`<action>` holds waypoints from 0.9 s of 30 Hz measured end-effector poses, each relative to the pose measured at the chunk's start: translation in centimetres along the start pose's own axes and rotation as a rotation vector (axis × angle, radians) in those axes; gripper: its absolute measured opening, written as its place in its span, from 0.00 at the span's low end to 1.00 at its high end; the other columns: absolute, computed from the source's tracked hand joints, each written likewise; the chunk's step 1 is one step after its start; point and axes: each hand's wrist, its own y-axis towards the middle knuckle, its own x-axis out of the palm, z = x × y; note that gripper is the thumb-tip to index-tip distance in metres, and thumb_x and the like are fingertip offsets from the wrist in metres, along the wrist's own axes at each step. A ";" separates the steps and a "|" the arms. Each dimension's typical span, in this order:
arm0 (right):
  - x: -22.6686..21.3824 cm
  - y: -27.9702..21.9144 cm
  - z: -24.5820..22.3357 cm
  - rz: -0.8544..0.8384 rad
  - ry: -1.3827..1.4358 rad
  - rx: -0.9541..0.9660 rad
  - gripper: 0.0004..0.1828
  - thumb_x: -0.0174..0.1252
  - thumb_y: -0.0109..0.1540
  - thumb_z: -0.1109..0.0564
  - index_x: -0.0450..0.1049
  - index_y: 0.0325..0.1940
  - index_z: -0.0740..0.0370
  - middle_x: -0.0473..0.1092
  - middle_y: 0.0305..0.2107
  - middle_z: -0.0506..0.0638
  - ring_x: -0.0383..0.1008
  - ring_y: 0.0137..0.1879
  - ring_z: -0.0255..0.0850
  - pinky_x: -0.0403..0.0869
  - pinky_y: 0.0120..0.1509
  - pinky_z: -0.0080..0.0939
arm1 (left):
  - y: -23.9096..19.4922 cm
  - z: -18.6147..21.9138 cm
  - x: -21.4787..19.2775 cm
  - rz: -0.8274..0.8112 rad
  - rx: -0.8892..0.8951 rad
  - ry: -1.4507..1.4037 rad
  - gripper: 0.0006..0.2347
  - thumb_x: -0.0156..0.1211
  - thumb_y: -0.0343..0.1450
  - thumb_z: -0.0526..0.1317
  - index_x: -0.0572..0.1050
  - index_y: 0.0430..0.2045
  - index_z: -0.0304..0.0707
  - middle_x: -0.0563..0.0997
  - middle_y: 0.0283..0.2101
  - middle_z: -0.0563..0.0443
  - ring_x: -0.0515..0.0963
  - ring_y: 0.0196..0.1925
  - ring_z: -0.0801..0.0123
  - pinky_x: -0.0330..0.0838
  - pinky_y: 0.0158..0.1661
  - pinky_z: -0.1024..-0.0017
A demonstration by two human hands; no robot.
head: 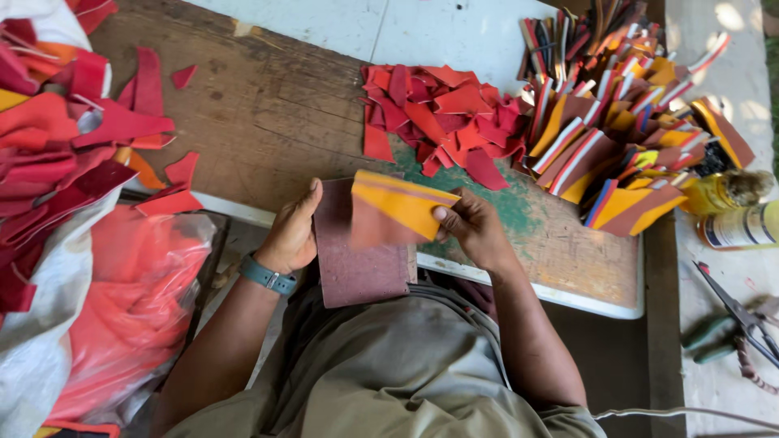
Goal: The person sorts colorful material pieces on a table, separating them into piles by color and shape. They handle the pieces by hand, moving them from a large sack onto the table and arranging them into organized stacks.
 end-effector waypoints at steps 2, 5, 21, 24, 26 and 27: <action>0.2 0.8 -1.0 -0.110 -0.058 0.046 0.09 0.60 0.67 0.56 0.74 0.45 0.66 0.74 0.30 0.46 0.74 0.33 0.31 0.76 0.38 0.33 | 0.8 1.0 0.0 -0.006 -0.006 0.000 0.18 0.53 0.77 0.49 0.74 0.53 0.33 0.80 0.55 0.48 0.79 0.57 0.65 0.74 0.58 0.61; 2.5 3.8 -1.4 -0.148 -0.077 0.114 0.09 0.60 0.66 0.57 0.74 0.46 0.66 0.73 0.27 0.47 0.73 0.30 0.32 0.75 0.34 0.34 | 3.0 3.4 -0.1 -0.021 0.026 0.022 0.19 0.54 0.77 0.50 0.74 0.53 0.34 0.80 0.56 0.47 0.80 0.57 0.64 0.74 0.59 0.61; 8.3 9.2 -1.3 0.049 -1.021 -0.563 0.14 0.59 0.60 0.52 0.80 0.49 0.54 0.74 0.51 0.57 0.68 0.51 0.60 0.67 0.52 0.56 | 0.2 13.6 -4.3 0.153 0.578 0.639 0.17 0.64 0.72 0.31 0.71 0.55 0.30 0.80 0.56 0.51 0.79 0.58 0.70 0.72 0.63 0.68; 5.9 10.9 -1.0 0.086 -0.994 -0.498 0.13 0.55 0.66 0.56 0.79 0.53 0.54 0.75 0.53 0.52 0.69 0.53 0.56 0.68 0.57 0.53 | 1.9 11.9 -3.8 0.106 0.542 0.665 0.20 0.66 0.70 0.32 0.71 0.56 0.29 0.79 0.55 0.51 0.78 0.57 0.71 0.71 0.63 0.67; 3.4 11.9 -0.9 0.114 -0.981 -0.643 0.13 0.55 0.67 0.60 0.77 0.55 0.57 0.73 0.55 0.52 0.71 0.58 0.56 0.71 0.65 0.52 | 3.7 9.0 -2.4 0.085 0.495 0.658 0.21 0.69 0.69 0.34 0.71 0.55 0.27 0.79 0.53 0.51 0.78 0.56 0.71 0.71 0.61 0.68; 2.4 11.8 -1.0 0.129 -0.904 -0.559 0.13 0.55 0.68 0.61 0.77 0.56 0.57 0.74 0.53 0.53 0.73 0.58 0.55 0.73 0.64 0.51 | 4.3 7.4 -1.4 0.173 0.444 0.864 0.20 0.68 0.69 0.36 0.72 0.54 0.28 0.81 0.52 0.49 0.80 0.55 0.67 0.73 0.58 0.68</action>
